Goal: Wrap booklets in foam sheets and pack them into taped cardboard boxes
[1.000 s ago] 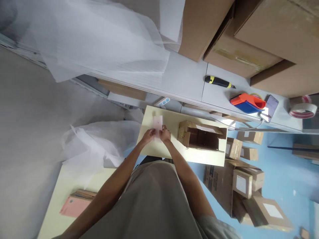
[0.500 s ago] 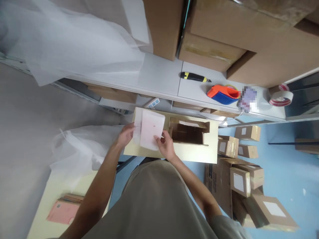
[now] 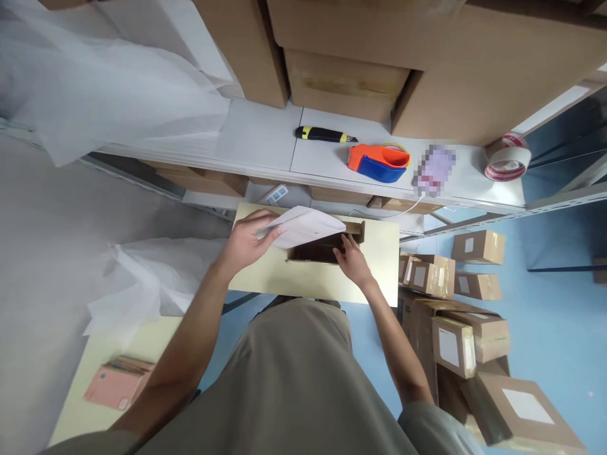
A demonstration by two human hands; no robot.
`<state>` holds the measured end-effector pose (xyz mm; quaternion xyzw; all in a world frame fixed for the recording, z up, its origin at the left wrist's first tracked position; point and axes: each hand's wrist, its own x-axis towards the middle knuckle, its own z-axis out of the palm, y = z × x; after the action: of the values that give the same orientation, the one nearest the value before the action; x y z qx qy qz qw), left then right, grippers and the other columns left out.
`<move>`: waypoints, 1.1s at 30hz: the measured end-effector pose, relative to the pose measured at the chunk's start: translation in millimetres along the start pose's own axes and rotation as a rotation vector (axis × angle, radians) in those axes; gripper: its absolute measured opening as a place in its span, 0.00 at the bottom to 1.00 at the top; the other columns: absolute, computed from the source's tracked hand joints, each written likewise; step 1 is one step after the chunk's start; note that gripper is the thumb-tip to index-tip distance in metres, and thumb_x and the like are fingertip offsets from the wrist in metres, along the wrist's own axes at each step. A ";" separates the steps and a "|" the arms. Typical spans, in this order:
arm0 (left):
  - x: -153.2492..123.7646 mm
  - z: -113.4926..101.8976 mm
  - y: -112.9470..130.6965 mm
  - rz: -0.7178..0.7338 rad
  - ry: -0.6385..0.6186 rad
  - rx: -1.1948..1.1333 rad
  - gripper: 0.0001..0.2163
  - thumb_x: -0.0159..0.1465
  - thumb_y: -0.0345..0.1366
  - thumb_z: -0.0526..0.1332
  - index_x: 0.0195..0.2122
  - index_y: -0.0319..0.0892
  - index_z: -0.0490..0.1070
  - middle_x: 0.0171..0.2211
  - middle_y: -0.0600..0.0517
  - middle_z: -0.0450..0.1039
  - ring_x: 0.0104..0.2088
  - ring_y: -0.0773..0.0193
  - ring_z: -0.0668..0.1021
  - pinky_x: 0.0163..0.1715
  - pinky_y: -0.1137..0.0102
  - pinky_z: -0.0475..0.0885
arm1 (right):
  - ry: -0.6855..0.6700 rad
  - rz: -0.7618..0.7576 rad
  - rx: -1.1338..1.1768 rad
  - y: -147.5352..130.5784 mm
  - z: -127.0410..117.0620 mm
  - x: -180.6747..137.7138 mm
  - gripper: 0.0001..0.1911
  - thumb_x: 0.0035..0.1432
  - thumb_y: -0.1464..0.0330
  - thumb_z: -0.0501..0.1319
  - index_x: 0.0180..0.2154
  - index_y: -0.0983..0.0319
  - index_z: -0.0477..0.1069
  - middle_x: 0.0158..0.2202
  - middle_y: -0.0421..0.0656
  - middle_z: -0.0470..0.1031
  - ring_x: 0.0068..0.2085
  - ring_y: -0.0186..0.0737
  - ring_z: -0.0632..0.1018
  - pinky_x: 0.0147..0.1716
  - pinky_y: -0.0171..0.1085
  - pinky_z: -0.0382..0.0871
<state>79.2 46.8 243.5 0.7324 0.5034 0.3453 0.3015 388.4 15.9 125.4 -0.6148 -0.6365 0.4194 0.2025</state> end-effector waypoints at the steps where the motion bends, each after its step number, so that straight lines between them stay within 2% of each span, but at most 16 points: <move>1: 4.8 6.6 5.3 0.013 -0.024 0.022 0.15 0.77 0.47 0.60 0.50 0.45 0.84 0.46 0.47 0.83 0.49 0.54 0.83 0.54 0.63 0.79 | -0.009 -0.004 -0.019 8.8 -5.9 0.4 0.34 0.74 0.54 0.60 0.73 0.62 0.67 0.78 0.62 0.61 0.60 0.57 0.85 0.58 0.55 0.83; 4: 14.8 28.6 17.0 0.052 -0.097 0.099 0.15 0.77 0.43 0.58 0.53 0.47 0.84 0.48 0.47 0.83 0.52 0.53 0.82 0.58 0.61 0.78 | 0.004 -0.065 -0.081 26.0 -21.0 0.9 0.33 0.74 0.56 0.61 0.75 0.57 0.64 0.78 0.59 0.62 0.59 0.56 0.86 0.56 0.54 0.84; 8: 19.3 56.6 21.9 0.071 -0.193 0.194 0.16 0.76 0.37 0.56 0.56 0.48 0.84 0.51 0.48 0.83 0.55 0.52 0.81 0.61 0.58 0.76 | 0.016 -0.129 -0.127 42.5 -40.5 8.5 0.36 0.71 0.64 0.61 0.77 0.58 0.61 0.78 0.55 0.62 0.70 0.58 0.77 0.64 0.55 0.79; 10: 19.9 69.1 19.8 0.068 -0.230 0.235 0.18 0.76 0.34 0.56 0.57 0.48 0.84 0.51 0.47 0.83 0.56 0.51 0.80 0.60 0.57 0.77 | -0.008 -0.143 -0.100 50.4 -48.5 14.5 0.42 0.69 0.68 0.62 0.80 0.57 0.57 0.79 0.53 0.62 0.71 0.56 0.76 0.65 0.54 0.78; 14: 22.1 93.7 9.6 0.019 -0.306 0.316 0.19 0.72 0.31 0.57 0.56 0.49 0.85 0.49 0.46 0.82 0.54 0.49 0.80 0.59 0.56 0.78 | -0.090 -0.128 -0.013 59.7 -57.1 24.3 0.49 0.65 0.70 0.64 0.82 0.57 0.49 0.80 0.52 0.60 0.65 0.53 0.82 0.63 0.52 0.80; 19: 26.2 124.0 -11.3 -0.054 -0.409 0.367 0.19 0.68 0.29 0.59 0.53 0.51 0.86 0.49 0.46 0.83 0.53 0.47 0.81 0.59 0.55 0.78 | -0.090 -0.166 -0.054 55.9 -58.8 29.2 0.50 0.62 0.68 0.71 0.80 0.54 0.56 0.83 0.49 0.50 0.75 0.57 0.70 0.71 0.54 0.73; 22: 25.9 136.9 -24.8 -0.112 -0.455 0.353 0.18 0.67 0.29 0.61 0.51 0.51 0.87 0.49 0.47 0.85 0.53 0.47 0.82 0.60 0.55 0.78 | -0.113 -0.175 -0.102 51.1 -58.4 28.9 0.51 0.62 0.68 0.72 0.80 0.53 0.56 0.84 0.48 0.45 0.74 0.59 0.72 0.69 0.53 0.75; 25: 19.7 142.0 -32.9 -0.182 -0.437 0.304 0.19 0.64 0.28 0.66 0.54 0.49 0.86 0.54 0.46 0.85 0.57 0.45 0.82 0.63 0.54 0.77 | -0.134 -0.167 -0.126 48.9 -57.6 27.6 0.52 0.62 0.68 0.73 0.81 0.51 0.54 0.85 0.47 0.41 0.71 0.60 0.76 0.67 0.53 0.77; 29: -2.9 133.7 -31.4 -0.210 -0.349 0.379 0.23 0.67 0.29 0.68 0.63 0.46 0.80 0.62 0.44 0.80 0.64 0.44 0.78 0.68 0.53 0.73 | -0.132 -0.162 -0.166 51.1 -56.3 25.9 0.54 0.63 0.67 0.72 0.82 0.52 0.49 0.85 0.46 0.38 0.76 0.62 0.70 0.67 0.54 0.77; 33: -38.0 114.5 -28.5 -0.236 -0.125 0.532 0.19 0.71 0.34 0.66 0.63 0.48 0.79 0.71 0.42 0.71 0.74 0.39 0.67 0.73 0.44 0.65 | -0.111 -0.161 -0.226 54.6 -54.0 23.5 0.52 0.65 0.67 0.71 0.82 0.54 0.49 0.85 0.47 0.37 0.76 0.62 0.68 0.69 0.55 0.75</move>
<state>147.2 9.0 147.0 0.7422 0.6382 0.1178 0.1672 459.8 47.8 107.2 -0.5564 -0.7373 0.3606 0.1293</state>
